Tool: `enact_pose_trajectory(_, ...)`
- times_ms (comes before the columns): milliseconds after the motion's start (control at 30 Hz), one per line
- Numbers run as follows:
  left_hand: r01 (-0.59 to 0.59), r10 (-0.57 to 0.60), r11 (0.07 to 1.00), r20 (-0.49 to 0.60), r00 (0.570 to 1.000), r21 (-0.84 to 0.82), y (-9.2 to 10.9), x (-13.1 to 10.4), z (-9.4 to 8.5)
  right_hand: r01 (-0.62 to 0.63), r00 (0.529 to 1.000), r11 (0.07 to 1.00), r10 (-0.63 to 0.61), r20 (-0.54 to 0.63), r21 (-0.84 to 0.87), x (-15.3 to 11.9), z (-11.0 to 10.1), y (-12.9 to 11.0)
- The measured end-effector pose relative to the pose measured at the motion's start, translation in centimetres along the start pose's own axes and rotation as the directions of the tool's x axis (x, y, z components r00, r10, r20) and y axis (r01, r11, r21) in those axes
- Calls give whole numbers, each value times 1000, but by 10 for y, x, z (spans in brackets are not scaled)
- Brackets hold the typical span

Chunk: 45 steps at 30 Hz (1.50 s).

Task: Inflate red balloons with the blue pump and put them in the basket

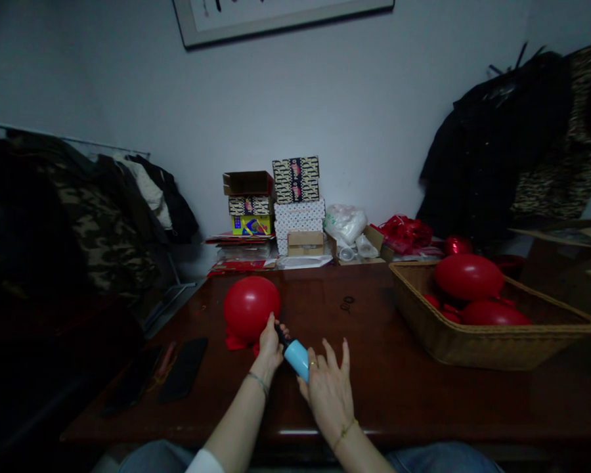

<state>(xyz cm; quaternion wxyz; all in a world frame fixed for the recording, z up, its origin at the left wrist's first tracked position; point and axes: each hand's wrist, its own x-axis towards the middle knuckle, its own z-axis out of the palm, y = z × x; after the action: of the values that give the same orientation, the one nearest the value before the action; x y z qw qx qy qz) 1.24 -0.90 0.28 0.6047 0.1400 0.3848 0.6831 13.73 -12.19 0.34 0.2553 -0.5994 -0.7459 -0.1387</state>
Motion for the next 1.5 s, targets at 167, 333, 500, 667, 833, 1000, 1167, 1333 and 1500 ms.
enact_pose_trajectory(167,13,-13,1000,-4,1000,-9,2,0,0,-4,1000,1000,4,5,-6,-2,-1,-1)
enact_pose_trajectory(333,-25,25,999,-1,1000,-22,2,2,-1,-2,999,1000,3,39,-21,-1,-2,-4)
enact_pose_trajectory(500,-43,43,999,-19,999,-26,2,6,-4,9,999,999,-7,34,-33,-1,-2,-5)
enact_pose_trajectory(667,-36,36,999,-15,999,-27,4,4,-4,3,999,1000,-2,37,-24,-1,-2,-7)
enact_pose_trajectory(833,2,0,997,14,1000,-77,6,4,-4,-13,999,999,15,50,-35,-1,-2,-8)
enact_pose_trajectory(1000,-11,14,995,32,999,-96,4,4,-6,-13,999,1000,14,35,-24,1,-6,-9)
enact_pose_trajectory(1167,-14,20,995,62,998,-95,2,7,-8,-17,1000,1000,17,18,-13,2,-6,-11)
enact_pose_trajectory(1333,-33,36,997,39,999,-69,3,8,-8,-15,999,1000,16,43,-16,0,-5,-13)
enact_pose_trajectory(1500,-37,39,997,25,999,-65,3,8,-7,-10,1000,1000,10,28,-4,-4,-6,-11)
